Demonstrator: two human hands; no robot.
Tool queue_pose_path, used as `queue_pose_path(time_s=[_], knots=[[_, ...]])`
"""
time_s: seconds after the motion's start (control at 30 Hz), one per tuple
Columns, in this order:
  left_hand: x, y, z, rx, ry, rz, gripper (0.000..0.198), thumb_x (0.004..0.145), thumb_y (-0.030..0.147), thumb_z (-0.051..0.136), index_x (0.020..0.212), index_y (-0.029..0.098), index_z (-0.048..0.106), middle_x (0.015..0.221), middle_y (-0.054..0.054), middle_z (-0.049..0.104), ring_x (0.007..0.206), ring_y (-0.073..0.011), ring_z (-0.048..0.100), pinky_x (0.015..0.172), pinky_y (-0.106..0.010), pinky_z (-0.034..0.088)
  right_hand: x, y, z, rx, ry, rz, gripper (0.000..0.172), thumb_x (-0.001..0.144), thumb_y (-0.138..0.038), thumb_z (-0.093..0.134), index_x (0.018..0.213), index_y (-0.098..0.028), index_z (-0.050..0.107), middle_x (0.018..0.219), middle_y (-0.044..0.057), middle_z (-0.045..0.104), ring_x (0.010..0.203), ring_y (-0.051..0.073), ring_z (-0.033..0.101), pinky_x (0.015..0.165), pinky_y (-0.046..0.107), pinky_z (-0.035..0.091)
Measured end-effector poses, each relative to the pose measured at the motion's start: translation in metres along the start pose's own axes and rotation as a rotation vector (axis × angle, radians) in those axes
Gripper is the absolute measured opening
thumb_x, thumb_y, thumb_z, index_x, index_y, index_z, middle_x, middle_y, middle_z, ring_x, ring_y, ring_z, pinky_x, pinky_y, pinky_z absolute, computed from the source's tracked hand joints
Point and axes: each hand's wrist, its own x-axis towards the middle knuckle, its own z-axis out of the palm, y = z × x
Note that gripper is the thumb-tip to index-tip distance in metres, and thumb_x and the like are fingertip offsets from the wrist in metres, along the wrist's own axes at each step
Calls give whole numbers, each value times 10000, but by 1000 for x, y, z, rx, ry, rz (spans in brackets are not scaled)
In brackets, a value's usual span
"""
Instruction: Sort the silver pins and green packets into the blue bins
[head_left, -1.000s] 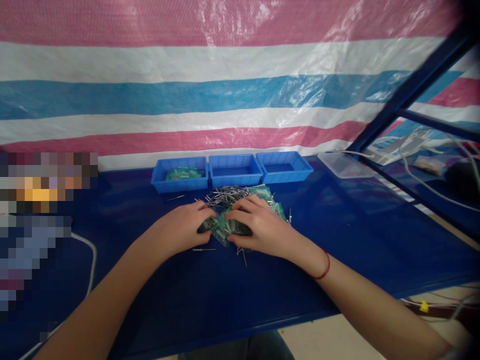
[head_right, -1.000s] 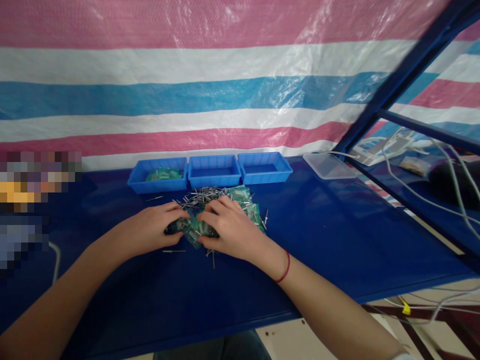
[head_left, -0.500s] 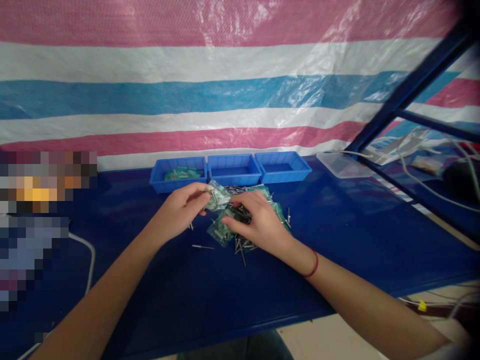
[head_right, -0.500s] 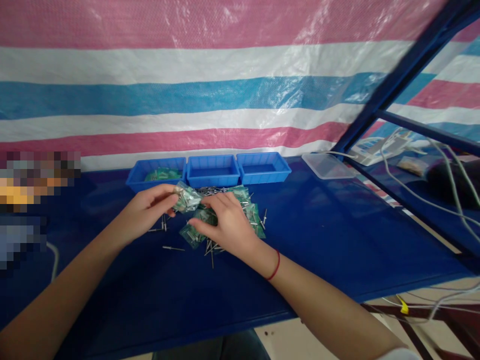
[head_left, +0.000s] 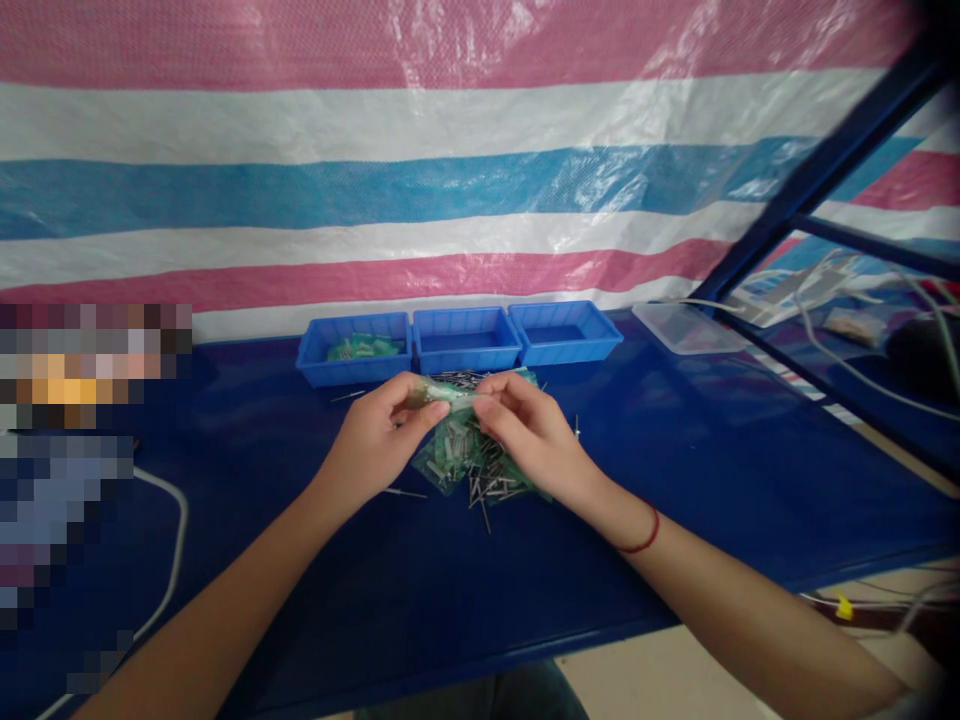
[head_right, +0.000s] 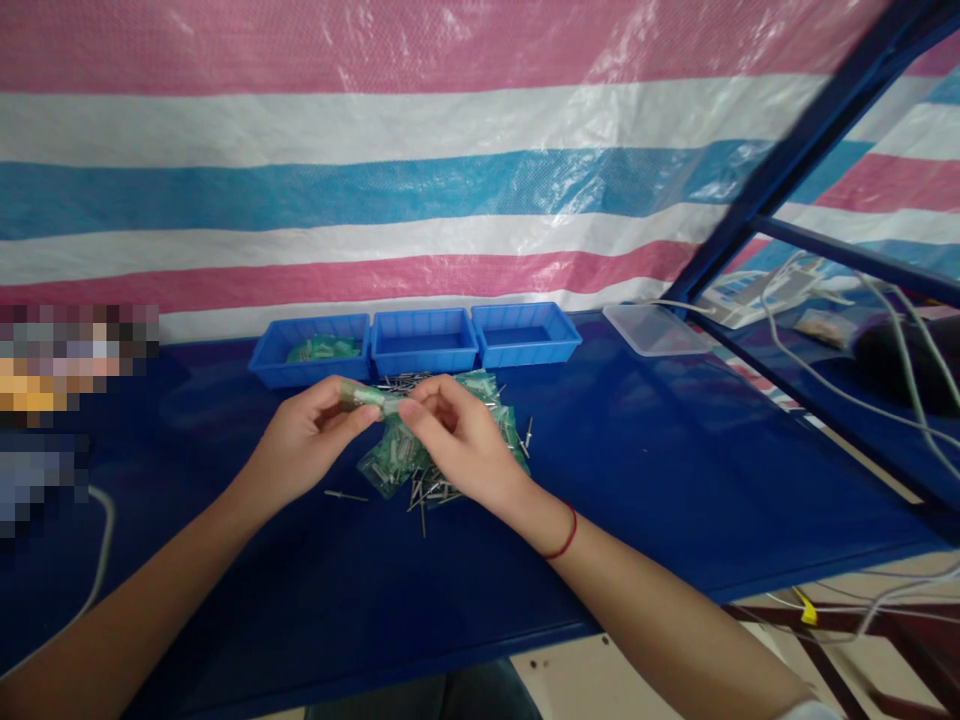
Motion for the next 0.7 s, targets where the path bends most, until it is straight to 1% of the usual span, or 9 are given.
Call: queue_pose_path(time_s=[0.13,0.2,0.27,0.33,0.43,0.5,0.57,0.63,0.7], knots=[[-2,2,-1,184,77,365,103,879,188,580,949,203,654,1049,-53,677,985,-180,636,899,-335,480,1,-6,-4,129,-177,271,547,883,-652,360,741,-164,562,528,-19,498,405,65,345,383,212,211],[-2,2,0,235,45,508,184,883,104,532,940,219,663,1171,-63,621,1084,-180,597,922,-342,467,2,-7,-6,212,-246,333,492,867,-616,450,738,-156,566,552,-12,534,395,47,318,380,202,179],[-2,2,1,283,20,537,269,891,62,471,943,235,672,1263,-67,549,1146,-184,553,916,-344,462,3,-6,-7,268,-250,328,370,833,-528,579,766,-164,565,583,-25,551,402,36,308,388,190,178],[-2,1,2,272,48,477,274,906,89,454,1003,242,660,1280,-75,520,1133,-186,546,894,-339,463,3,-4,-8,221,-180,236,299,833,-465,613,775,-174,574,586,-32,551,417,44,346,394,187,224],[-2,1,1,106,95,199,284,950,256,454,1222,241,536,1008,-58,621,829,-141,602,728,-280,482,2,-3,-11,-74,1,-133,196,869,-366,597,823,-182,648,714,17,647,589,111,559,518,234,431],[-1,3,1,-80,-6,-43,395,977,407,364,1304,201,447,745,-9,611,586,-111,534,569,-240,441,0,-3,-14,-310,70,-427,139,884,-266,582,946,-204,690,922,57,700,831,171,644,717,305,516],[-1,7,2,-266,-147,-199,507,968,514,285,1269,149,467,653,1,583,495,-99,483,500,-230,404,-2,-3,-15,-485,53,-648,221,892,-192,556,1070,-229,682,1063,73,691,982,200,642,852,361,519],[-1,11,4,-375,-200,-241,474,931,524,391,1190,148,518,691,-6,589,515,-95,508,503,-224,409,-3,-2,-15,-580,3,-767,293,893,-145,534,1142,-239,657,1130,81,670,1041,207,632,900,380,516],[0,13,4,-383,-156,-222,373,875,431,548,1154,185,516,696,20,574,545,-91,529,524,-212,417,-4,-1,-13,-620,-7,-784,341,887,-122,526,1193,-232,628,1202,97,629,1098,215,608,914,379,519]])
